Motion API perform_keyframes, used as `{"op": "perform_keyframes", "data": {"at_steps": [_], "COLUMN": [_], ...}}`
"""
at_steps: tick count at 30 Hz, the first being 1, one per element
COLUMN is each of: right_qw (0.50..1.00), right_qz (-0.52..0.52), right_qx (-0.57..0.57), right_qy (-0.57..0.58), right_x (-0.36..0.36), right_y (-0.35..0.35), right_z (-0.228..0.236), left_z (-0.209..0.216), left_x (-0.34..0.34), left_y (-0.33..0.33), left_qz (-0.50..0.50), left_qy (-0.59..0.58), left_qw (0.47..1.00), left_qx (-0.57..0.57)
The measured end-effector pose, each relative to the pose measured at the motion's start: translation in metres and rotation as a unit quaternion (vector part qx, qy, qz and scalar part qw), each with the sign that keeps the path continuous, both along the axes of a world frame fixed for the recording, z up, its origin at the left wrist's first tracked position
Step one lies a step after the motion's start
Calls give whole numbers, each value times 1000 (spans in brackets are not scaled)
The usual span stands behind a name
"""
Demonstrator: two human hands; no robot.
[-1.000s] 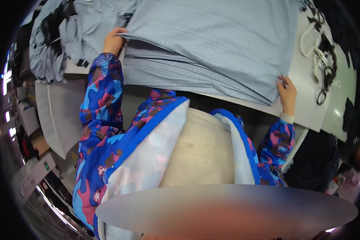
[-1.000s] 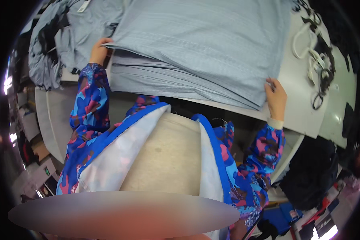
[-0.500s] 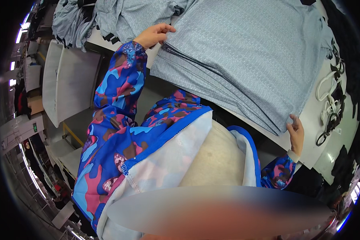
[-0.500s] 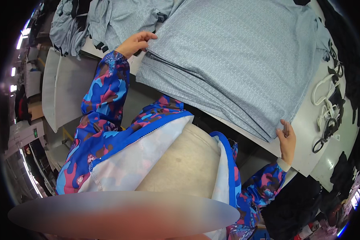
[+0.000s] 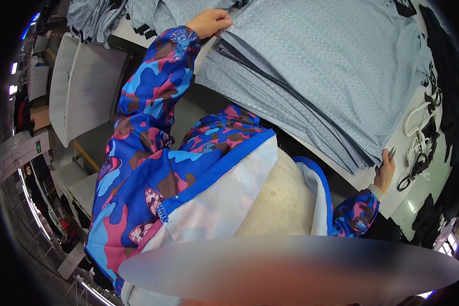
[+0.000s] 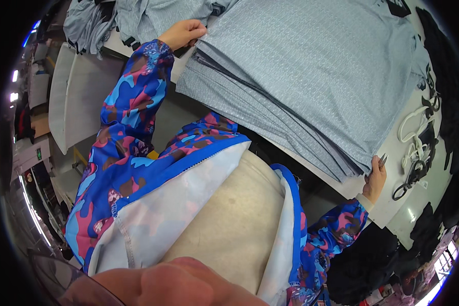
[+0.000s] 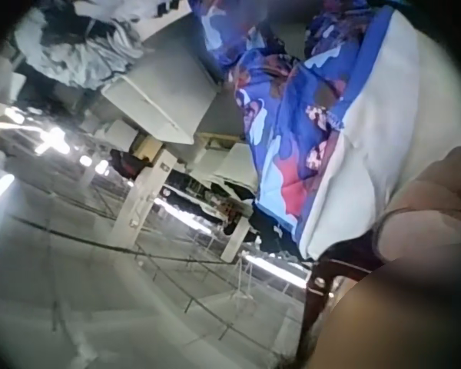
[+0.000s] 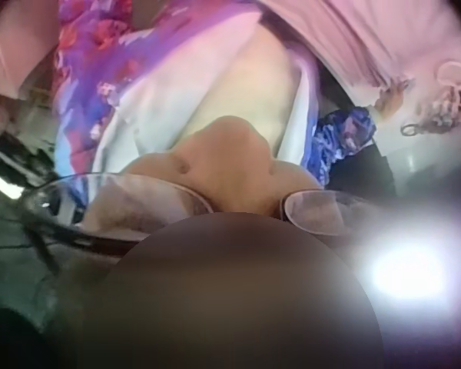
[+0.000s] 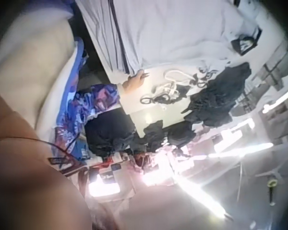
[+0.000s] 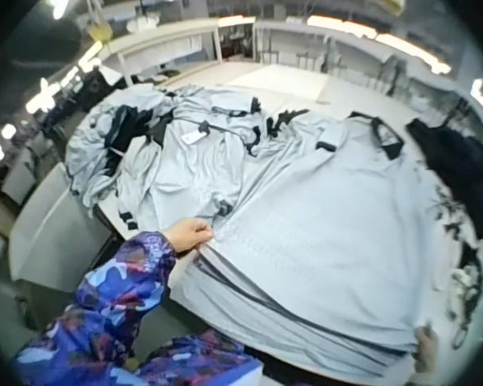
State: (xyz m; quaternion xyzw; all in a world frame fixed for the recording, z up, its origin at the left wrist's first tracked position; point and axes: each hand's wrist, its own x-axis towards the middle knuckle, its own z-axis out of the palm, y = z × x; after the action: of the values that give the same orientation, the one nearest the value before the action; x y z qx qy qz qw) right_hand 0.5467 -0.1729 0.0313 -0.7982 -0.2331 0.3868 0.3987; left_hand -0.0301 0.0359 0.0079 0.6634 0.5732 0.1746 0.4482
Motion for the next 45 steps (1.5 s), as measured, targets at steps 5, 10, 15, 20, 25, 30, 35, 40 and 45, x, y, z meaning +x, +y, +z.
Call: {"op": "perform_keyframes", "data": {"at_steps": [5, 10, 15, 20, 25, 30, 35, 40, 45], "right_qw": [999, 997, 994, 997, 995, 976, 903, 935, 902], "right_qz": [30, -70, -98, -62, -78, -48, 81, 240, 386], "right_qx": [15, 8, -29, -43, -58, 38, 171, 165, 149], "right_qy": [-3, 41, 24, -2, 10, -210, -385, -201, -124], "right_x": [11, 6, 10, 7, 12, 19, -84, -172, -255], "right_y": [17, 14, 25, 32, 26, 4, 26, 42, 62], "right_z": [-17, -17, -28, -25, -19, -4, 45, 26, 18], "left_z": [-25, -9, 5, 5, 5, 4, -2, -28, -33], "left_x": [-21, 6, 13, 9, 8, 12, -13, -12, 12], "left_y": [3, 9, -1, -2, -6, -6, -43, -102, -114], "left_qz": [-5, 141, 152, 91, 23, 59, 198, 180, 245], "left_qy": [-3, -234, -231, -244, -269, -272, -82, -9, 58], "left_qw": [923, 961, 955, 960, 959, 960, 971, 981, 957], "left_qx": [385, -42, -104, -106, -85, -15, 102, 69, 145]}}
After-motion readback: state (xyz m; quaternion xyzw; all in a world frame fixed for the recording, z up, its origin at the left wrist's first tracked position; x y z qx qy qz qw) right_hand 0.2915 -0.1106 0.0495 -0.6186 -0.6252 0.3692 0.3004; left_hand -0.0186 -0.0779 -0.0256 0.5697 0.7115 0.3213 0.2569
